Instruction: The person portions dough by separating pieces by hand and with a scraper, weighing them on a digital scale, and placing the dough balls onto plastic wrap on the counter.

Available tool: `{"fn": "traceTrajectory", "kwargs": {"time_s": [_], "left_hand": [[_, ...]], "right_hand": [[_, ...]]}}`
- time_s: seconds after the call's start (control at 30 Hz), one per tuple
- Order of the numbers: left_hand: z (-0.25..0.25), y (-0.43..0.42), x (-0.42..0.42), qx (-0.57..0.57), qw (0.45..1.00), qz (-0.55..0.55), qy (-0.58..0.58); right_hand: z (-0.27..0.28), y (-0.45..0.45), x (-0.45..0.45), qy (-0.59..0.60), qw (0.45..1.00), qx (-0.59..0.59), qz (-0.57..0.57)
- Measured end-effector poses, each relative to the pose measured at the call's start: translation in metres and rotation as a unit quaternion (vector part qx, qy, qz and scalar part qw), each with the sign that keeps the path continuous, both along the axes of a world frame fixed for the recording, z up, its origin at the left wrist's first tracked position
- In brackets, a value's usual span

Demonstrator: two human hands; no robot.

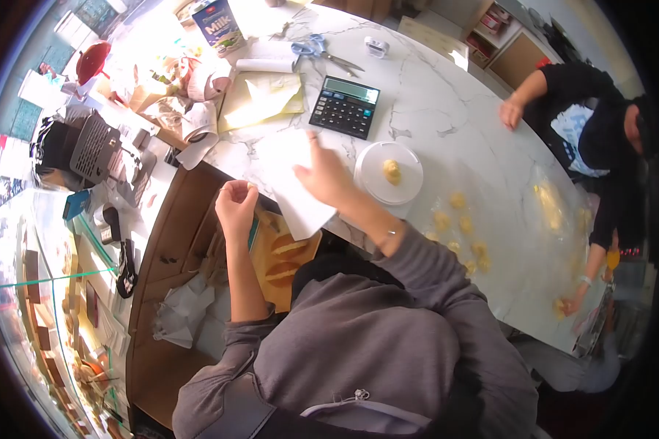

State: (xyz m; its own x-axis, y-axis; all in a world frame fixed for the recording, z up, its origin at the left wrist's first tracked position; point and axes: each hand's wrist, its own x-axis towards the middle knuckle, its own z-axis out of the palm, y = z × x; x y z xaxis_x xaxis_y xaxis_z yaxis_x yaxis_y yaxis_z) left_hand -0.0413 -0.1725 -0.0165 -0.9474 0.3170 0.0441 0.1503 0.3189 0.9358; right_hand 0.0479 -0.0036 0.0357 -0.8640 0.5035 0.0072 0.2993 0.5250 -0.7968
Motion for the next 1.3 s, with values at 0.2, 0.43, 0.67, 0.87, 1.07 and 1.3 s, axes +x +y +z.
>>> {"fn": "traceTrajectory", "kwargs": {"time_s": [0.2, 0.43, 0.67, 0.87, 1.07, 1.3], "left_hand": [[0.044, 0.075, 0.046, 0.035, 0.981, -0.192, 0.007], [0.012, 0.175, 0.076, 0.001, 0.894, -0.361, 0.265], [0.004, 0.177, 0.076, -0.030, 0.850, -0.426, 0.309], [0.020, 0.157, 0.068, 0.022, 0.887, -0.372, 0.272], [0.011, 0.130, 0.048, 0.016, 0.918, -0.312, 0.245], [0.009, 0.122, 0.043, 0.011, 0.926, -0.305, 0.224]], "right_hand": [[0.084, 0.093, 0.147, 0.188, 0.966, -0.036, -0.172], [0.103, 0.100, 0.281, 0.216, 0.894, -0.039, -0.391], [0.073, 0.085, 0.337, 0.209, 0.845, -0.081, -0.485], [0.070, 0.083, 0.347, 0.229, 0.822, -0.080, -0.515], [0.073, 0.085, 0.343, 0.247, 0.821, -0.080, -0.509], [0.073, 0.086, 0.335, 0.266, 0.818, -0.103, -0.500]]}}
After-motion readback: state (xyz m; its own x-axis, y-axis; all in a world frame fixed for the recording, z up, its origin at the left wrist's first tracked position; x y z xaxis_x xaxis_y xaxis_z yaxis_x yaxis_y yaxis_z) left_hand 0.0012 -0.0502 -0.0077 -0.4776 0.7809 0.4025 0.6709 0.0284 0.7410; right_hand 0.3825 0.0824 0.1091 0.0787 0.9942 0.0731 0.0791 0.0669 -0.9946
